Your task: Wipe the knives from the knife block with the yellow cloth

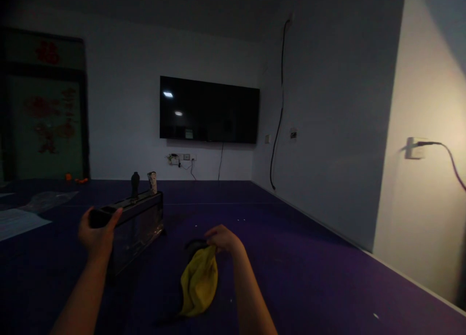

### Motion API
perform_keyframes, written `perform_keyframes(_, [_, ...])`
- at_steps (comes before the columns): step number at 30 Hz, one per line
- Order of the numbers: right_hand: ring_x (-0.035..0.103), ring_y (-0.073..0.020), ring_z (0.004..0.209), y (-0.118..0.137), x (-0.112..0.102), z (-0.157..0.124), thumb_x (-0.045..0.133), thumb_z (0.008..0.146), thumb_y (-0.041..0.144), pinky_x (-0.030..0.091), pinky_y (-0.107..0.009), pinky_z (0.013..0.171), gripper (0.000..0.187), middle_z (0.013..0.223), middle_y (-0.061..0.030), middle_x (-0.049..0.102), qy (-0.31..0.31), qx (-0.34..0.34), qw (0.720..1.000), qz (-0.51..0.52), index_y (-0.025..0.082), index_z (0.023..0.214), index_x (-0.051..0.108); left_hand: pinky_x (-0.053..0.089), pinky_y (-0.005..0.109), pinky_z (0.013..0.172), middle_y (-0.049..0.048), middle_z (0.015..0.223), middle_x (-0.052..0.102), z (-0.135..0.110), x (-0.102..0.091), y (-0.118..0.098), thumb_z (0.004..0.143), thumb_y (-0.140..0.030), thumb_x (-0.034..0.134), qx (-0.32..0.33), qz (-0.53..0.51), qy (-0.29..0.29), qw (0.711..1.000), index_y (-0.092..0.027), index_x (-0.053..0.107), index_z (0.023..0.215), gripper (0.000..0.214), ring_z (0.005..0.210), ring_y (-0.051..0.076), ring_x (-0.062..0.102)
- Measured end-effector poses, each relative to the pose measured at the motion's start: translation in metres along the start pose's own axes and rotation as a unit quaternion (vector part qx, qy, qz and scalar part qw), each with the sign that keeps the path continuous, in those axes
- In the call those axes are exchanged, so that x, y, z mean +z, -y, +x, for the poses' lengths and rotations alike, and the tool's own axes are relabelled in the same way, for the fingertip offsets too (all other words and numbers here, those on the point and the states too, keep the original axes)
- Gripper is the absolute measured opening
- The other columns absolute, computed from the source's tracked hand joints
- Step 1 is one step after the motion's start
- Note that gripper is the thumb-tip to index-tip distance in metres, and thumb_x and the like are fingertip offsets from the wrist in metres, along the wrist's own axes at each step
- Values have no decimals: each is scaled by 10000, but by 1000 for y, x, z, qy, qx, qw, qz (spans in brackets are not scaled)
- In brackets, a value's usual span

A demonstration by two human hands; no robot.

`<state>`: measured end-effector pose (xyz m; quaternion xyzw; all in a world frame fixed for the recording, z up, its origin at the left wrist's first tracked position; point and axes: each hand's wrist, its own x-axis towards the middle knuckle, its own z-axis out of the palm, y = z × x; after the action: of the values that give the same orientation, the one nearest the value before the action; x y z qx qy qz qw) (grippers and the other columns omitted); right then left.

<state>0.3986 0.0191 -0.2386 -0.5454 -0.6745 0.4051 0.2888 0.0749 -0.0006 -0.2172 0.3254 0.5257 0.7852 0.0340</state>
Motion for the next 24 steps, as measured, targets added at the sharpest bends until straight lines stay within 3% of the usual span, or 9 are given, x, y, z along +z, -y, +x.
perform_keyframes(4, [518, -126, 430, -19, 3, 8, 710, 523, 203, 421, -243, 447, 81, 418, 32, 529, 11, 41, 995, -92, 171, 576, 657, 360, 422, 972, 127, 1242, 502, 1, 1, 1, 480, -539, 719, 17, 17, -34, 999, -157, 446, 1243, 896, 1132, 300, 466])
perform_keyframes(9, [591, -149, 663, -19, -11, 7, 758, 476, 286, 431, -215, 563, 296, 675, 10, 660, 30, -13, 989, -146, 196, 753, 710, 343, 423, 988, 137, 1283, 472, 3, 3, 4, 485, -533, 719, 17, 26, -31, 999, -159, 424, 1268, 917, 1166, 307, 440])
perform_keyframes(12, [595, -155, 693, -15, -10, 8, 789, 391, 272, 430, -206, 580, 385, 700, 18, 666, 59, -24, 982, -177, 211, 764, 718, 337, 412, 997, 144, 1289, 465, 3, 2, 4, 502, -544, 709, 21, 26, -28, 999, -144, 407, 1282, 927, 1180, 301, 429])
perform_keyframes(19, [551, -155, 547, -13, 6, 13, 797, 237, 173, 393, -232, 520, 259, 445, 37, 552, 93, 6, 971, -219, 186, 425, 618, 284, 423, 1031, 160, 1284, 468, 7, 1, 13, 529, -573, 690, 150, 53, -68, 985, -114, 404, 1277, 923, 1196, 302, 410])
perform_keyframes(24, [496, -106, 488, 0, 0, 0, 777, 380, 264, 358, -213, 479, 227, 474, 43, 551, 117, -42, 983, -133, 170, 516, 621, 306, 422, 1017, 150, 1261, 491, 10, 1, 9, 577, -589, 647, 177, 48, -85, 979, -118, 438, 1246, 844, 1178, 297, 430])
